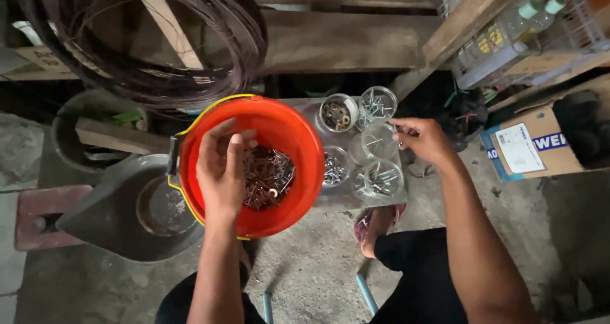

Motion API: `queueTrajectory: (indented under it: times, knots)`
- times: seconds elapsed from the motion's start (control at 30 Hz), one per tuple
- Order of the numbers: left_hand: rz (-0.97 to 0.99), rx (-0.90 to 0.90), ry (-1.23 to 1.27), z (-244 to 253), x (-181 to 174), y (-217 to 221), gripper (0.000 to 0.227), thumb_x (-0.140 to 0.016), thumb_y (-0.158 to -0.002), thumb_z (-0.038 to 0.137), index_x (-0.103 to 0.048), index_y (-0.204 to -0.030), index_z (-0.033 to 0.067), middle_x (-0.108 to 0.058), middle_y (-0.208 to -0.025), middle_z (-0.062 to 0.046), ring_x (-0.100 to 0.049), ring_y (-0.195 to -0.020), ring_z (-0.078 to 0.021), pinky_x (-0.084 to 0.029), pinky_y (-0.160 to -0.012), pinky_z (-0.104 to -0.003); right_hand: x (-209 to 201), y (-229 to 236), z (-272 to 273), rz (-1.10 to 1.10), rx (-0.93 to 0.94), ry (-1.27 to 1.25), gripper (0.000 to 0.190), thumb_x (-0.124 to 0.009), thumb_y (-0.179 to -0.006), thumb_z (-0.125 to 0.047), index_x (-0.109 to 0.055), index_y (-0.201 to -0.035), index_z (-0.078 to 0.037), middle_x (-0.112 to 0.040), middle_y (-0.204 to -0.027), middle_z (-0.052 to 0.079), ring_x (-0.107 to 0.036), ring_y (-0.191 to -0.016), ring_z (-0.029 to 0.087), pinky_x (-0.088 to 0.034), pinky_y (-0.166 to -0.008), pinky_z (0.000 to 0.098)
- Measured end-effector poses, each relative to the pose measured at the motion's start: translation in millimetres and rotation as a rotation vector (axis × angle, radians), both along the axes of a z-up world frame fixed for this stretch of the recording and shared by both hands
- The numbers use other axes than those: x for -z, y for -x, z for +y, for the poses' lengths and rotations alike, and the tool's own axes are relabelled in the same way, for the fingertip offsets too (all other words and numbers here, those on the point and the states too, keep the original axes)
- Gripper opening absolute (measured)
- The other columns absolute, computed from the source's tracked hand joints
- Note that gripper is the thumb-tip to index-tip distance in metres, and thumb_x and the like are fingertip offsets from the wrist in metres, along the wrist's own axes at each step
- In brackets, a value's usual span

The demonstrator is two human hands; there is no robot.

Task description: The person sorts mixed fasteners from a red bucket into several clear jars. They pick up handfuls of nails and screws, separate them by type, and place each category into a corresponding jar on the floor.

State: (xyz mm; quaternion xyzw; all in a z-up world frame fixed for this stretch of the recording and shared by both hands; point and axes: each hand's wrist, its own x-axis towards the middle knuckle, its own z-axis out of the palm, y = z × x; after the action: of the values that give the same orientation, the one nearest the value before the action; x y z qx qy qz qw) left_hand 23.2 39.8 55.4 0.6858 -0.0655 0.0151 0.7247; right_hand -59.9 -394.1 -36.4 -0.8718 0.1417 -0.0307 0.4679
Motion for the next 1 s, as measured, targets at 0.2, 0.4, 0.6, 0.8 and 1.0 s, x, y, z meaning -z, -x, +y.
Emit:
queueTrajectory:
  times: [0.2, 0.4, 0.6, 0.8, 1.0]
  knots:
    - [-0.016, -0.038, -0.018, 0, -5, 1, 0.027, -0.053, -0.107, 0.012, -0.060, -0.131, 0.0006, -0.074, -0.102, -0.017, -0.073, -0.088, -0.0204, -0.058, -0.081, -0.032, 17, 0, -3, 0.000, 0.096, 0.070, 0.035, -0.083, -0.084, -0.004, -0.076, -0.119, -0.007, -0.075, -0.092, 0.014, -0.072, -0.060, 0.022, -0.059, -0.059, 0.0320]
    - [-0.027, -0.094, 0.119, 9, 3, -4, 0.026, -0.050, -0.108, 0.009, -0.057, -0.131, -0.0011, -0.073, -0.101, -0.018, -0.072, -0.087, -0.0196, -0.059, -0.083, -0.032, 22, -7, 2, 0.033, 0.061, 0.264, 0.024, -0.080, -0.087, -0.009, -0.080, -0.110, -0.013, -0.076, -0.083, 0.009, -0.073, -0.062, 0.022, -0.056, -0.058, 0.0316]
    - [-0.047, -0.108, 0.130, 20, 0, -2, 0.027, -0.050, -0.108, 0.009, -0.058, -0.130, -0.0041, -0.072, -0.101, -0.021, -0.071, -0.086, -0.0230, -0.060, -0.083, -0.038, 2, -7, 20, -0.001, 0.012, 0.075, 0.023, -0.072, -0.090, 0.003, -0.072, -0.113, 0.007, -0.072, -0.074, 0.021, -0.068, -0.055, 0.023, -0.055, -0.062, 0.0345]
    - [-0.059, -0.136, 0.216, 35, 4, -3, 0.026, -0.052, -0.107, 0.010, -0.059, -0.129, -0.0028, -0.072, -0.101, -0.020, -0.069, -0.086, -0.0199, -0.060, -0.083, -0.035, 13, -9, 8, 0.037, -0.044, 0.195, 0.023, -0.069, -0.094, 0.001, -0.072, -0.115, 0.007, -0.073, -0.076, 0.023, -0.070, -0.055, 0.025, -0.056, -0.062, 0.0357]
    - [-0.082, -0.182, 0.222, 43, -2, 3, 0.025, -0.055, -0.105, 0.010, -0.062, -0.127, -0.0008, -0.073, -0.098, -0.019, -0.070, -0.083, -0.0208, -0.061, -0.078, -0.038, 23, -3, 2, 0.120, -0.009, 0.234, 0.031, -0.065, -0.097, -0.002, -0.073, -0.127, -0.002, -0.075, -0.105, 0.024, -0.074, -0.078, 0.032, -0.061, -0.065, 0.0397]
